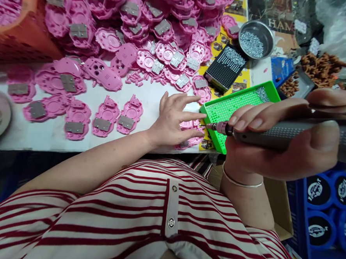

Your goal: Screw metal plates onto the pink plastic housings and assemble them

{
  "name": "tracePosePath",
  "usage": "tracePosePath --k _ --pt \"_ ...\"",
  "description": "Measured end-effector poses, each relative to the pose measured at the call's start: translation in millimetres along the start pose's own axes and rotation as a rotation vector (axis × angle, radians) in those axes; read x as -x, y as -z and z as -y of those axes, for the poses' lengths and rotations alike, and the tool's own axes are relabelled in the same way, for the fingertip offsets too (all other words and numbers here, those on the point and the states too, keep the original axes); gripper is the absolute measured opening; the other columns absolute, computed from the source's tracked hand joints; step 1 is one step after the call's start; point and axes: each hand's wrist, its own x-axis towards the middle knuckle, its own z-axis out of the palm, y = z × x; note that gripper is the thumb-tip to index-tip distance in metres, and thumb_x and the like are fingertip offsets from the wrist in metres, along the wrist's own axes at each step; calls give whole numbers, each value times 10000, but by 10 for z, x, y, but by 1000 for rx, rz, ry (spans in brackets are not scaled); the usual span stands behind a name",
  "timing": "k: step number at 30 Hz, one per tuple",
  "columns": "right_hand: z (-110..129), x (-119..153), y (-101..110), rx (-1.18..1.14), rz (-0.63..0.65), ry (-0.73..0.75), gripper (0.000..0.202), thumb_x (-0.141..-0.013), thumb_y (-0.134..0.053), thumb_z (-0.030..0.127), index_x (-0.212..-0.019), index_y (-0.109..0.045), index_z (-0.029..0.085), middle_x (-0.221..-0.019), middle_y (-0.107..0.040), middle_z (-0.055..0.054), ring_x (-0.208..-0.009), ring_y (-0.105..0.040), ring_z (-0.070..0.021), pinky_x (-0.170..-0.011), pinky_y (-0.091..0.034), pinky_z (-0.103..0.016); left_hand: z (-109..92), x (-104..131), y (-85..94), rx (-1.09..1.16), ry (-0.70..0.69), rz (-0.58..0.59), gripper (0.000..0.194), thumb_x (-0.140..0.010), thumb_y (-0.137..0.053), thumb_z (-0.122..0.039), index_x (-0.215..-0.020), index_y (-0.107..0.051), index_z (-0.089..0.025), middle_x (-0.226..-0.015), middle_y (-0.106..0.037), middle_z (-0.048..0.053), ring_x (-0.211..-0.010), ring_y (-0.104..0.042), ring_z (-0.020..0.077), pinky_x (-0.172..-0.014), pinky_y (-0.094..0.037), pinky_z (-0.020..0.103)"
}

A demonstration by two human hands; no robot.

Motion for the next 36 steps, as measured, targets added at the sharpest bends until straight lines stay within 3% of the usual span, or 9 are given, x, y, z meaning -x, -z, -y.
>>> tracePosePath --k 5,11,18,26,30,36 --pt "78 -9 48 -7 93 -90 148 -860 -548 445 -922 -628 337 -525 -427 74 -376 -391 -110 -393 -431 -284 -15 -34 18 113 -12 53 170 -814 -731 -496 -849 -781 -338 -1375 -610 -12 -1243 -480 234 -1070 -305 446" --pt "18 67 140 182 120 -117 268 -863 -538 584 -1005 -580 360 -535 -423 78 -368 -395 -106 -419 -451 -292 -60 3 35 67 -27 17 144 -814 -732 -473 -819 -775 -335 -1349 -624 -21 -1251 -472 252 -1138 -208 534" --pt "-33 74 -18 -101 118 -22 147 -843 -593 330 -958 -676 294 -513 -405 76 -342 -383 -92 -304 -361 -241 -115 27 44 31 -18 19 108 -840 -702 -401 -809 -770 -324 -1324 -637 -26 -1270 -467 265 -1179 -142 577" --pt "13 107 -41 -40 83 -41 146 -826 -610 388 -940 -618 298 -504 -407 93 -340 -392 -96 -317 -383 -239 -120 35 43 26 -8 1 113 -839 -695 -389 -793 -772 -320 -1297 -645 -23 -1260 -467 275 -1175 -156 587" --pt "88 107 -30 95 65 -144 118 -841 -576 395 -923 -614 318 -552 -453 63 -426 -456 -113 -429 -454 -282 -103 29 49 -21 44 15 115 -832 -696 -342 -761 -770 -290 -1266 -662 -1 -1259 -468 296 -1177 -135 613" --pt "-283 203 5 40 -25 72 225 -832 -584 456 -1017 -608 331 -547 -403 68 -356 -353 -77 -339 -329 -237 -20 47 1 -27 75 56 143 -859 -670 -361 -770 -765 -300 -1174 -709 -5 -1182 -512 277 -1168 -147 628"
